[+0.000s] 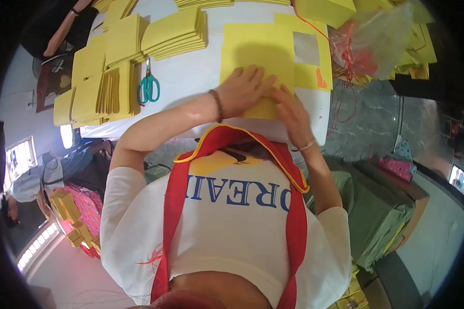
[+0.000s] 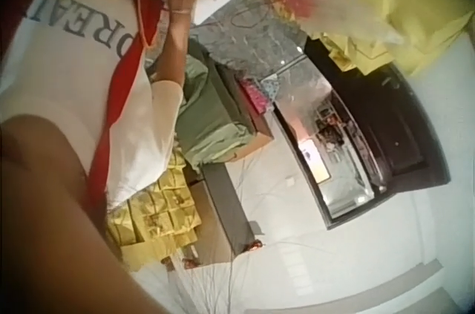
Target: Folding sheets of yellow paper with silver foil centers.
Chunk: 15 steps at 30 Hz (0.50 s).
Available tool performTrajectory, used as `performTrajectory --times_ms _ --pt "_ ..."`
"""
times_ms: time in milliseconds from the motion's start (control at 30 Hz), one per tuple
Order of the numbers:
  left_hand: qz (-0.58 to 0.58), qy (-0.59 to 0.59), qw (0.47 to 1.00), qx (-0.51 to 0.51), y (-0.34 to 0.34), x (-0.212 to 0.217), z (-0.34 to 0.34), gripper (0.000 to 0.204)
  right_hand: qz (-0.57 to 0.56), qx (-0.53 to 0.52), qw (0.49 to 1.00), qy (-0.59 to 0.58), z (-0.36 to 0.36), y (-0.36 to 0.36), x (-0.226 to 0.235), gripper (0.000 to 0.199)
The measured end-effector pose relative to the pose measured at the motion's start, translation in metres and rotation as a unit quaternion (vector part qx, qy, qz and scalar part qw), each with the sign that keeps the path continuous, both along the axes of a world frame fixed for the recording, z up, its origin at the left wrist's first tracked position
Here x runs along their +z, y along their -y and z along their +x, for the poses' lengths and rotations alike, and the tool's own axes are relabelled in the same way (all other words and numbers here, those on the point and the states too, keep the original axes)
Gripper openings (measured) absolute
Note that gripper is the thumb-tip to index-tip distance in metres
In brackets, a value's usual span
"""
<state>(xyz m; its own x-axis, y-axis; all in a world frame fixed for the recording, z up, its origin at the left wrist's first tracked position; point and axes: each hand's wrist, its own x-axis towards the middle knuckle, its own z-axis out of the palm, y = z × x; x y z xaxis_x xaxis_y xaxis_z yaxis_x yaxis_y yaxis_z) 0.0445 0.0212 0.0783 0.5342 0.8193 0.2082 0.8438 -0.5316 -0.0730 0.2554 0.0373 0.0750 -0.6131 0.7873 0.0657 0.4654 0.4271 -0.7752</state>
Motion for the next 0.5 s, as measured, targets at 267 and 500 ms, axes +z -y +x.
performTrajectory --times_ms 267,500 --pt "0.065 0.154 0.986 0.023 -0.015 0.02 -0.023 0.042 -0.035 -0.171 0.967 -0.187 0.001 -0.006 0.009 0.036" --pt "0.232 0.093 0.951 0.184 -0.039 0.036 -0.174 0.05 -0.062 -0.203 0.956 -0.204 0.005 -0.003 -0.006 0.033"
